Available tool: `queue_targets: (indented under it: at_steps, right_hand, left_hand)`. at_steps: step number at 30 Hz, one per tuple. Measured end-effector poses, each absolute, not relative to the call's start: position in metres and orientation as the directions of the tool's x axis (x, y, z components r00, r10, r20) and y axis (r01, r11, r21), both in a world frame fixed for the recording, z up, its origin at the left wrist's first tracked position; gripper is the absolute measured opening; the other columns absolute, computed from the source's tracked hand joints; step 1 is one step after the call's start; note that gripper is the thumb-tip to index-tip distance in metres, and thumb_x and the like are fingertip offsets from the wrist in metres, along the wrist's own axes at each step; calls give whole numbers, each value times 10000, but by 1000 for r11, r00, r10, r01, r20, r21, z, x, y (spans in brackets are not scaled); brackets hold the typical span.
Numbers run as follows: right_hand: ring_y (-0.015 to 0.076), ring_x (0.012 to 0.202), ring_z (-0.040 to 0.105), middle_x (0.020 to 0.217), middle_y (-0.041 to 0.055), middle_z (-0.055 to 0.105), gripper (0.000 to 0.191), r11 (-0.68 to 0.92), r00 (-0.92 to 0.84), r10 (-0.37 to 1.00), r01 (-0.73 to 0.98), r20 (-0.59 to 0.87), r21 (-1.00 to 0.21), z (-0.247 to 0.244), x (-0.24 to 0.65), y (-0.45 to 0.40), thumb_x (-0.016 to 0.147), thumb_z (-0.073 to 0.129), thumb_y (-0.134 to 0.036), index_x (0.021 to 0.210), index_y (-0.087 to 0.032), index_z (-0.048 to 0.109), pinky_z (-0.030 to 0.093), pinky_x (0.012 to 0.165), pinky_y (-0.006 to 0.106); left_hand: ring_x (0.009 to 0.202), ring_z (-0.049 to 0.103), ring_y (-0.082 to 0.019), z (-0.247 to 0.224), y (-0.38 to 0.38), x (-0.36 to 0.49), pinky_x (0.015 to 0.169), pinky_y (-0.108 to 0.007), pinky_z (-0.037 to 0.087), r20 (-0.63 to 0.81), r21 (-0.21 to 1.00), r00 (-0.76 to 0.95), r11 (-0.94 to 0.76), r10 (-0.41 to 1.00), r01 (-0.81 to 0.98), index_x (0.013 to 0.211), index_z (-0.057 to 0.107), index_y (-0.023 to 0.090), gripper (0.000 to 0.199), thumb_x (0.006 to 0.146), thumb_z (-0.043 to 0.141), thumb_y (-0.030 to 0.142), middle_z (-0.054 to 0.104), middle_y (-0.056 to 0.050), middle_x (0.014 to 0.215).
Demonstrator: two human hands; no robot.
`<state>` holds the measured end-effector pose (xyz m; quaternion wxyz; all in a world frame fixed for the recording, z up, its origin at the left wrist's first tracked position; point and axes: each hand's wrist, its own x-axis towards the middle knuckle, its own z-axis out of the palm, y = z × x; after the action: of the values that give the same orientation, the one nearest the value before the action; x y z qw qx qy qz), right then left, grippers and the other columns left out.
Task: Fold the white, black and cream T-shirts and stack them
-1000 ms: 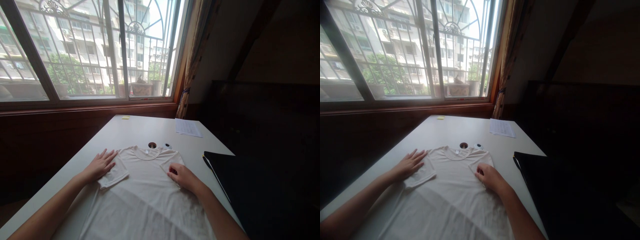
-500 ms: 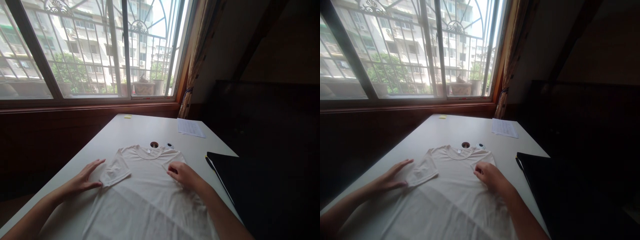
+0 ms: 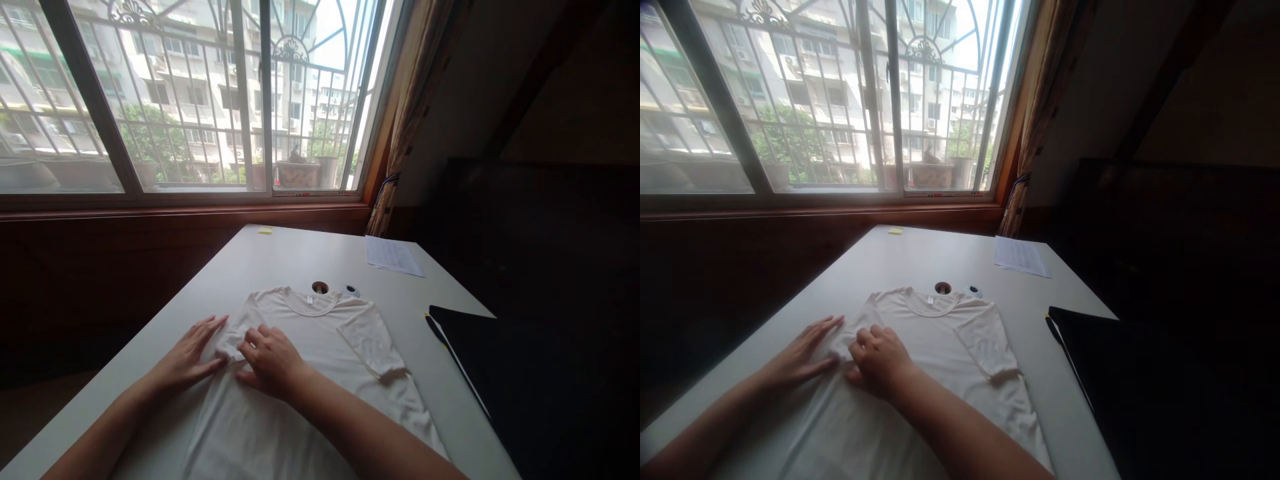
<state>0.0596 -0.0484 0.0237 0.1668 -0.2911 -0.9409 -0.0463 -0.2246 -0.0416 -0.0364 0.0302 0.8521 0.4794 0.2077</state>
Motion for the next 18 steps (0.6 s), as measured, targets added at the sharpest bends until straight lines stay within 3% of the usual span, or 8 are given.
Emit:
queue_targets:
  at_steps: [3, 8, 14, 18]
  right_hand:
    - [249, 932, 570, 988, 66, 668, 145, 842, -793, 504, 540, 343, 10, 18, 52, -40, 900, 666, -347, 916, -203, 668, 484, 780, 371]
    - [233, 946, 561, 976, 59, 663, 47, 812, -709, 546, 578, 446, -74, 21, 57, -29, 898, 648, -256, 895, -210, 658, 469, 845, 356]
    - [215, 950, 563, 976, 51, 648, 49, 790, -603, 590, 568, 536, -231, 33, 64, -20, 924, 613, -204, 916, -223, 658, 458, 898, 341]
    - [219, 962, 558, 982, 56, 649, 66, 794, -578, 588, 545, 565, -268, 36, 69, -16, 944, 599, -209, 944, -223, 663, 460, 901, 341]
  left_hand:
    - [1479, 388, -339, -35, -42, -223, 1182, -501, 390, 325, 247, 462, -545, 825, 801, 1606, 275, 284, 792, 939, 637, 510, 447, -114, 1593]
    - [1476, 389, -345, -32, -42, -223, 1188, -508, 381, 317, 239, 483, -561, 816, 793, 1601, 294, 292, 784, 933, 645, 505, 450, -101, 1592]
    - [1453, 418, -345, -30, -44, -218, 1172, -504, 396, 324, 240, 469, -551, 822, 799, 1573, 356, 300, 721, 940, 630, 509, 488, -86, 1566]
    - [1355, 507, -338, -24, -47, -196, 1117, -504, 441, 403, 237, 396, -511, 826, 826, 1499, 446, 270, 622, 945, 623, 491, 589, -104, 1445]
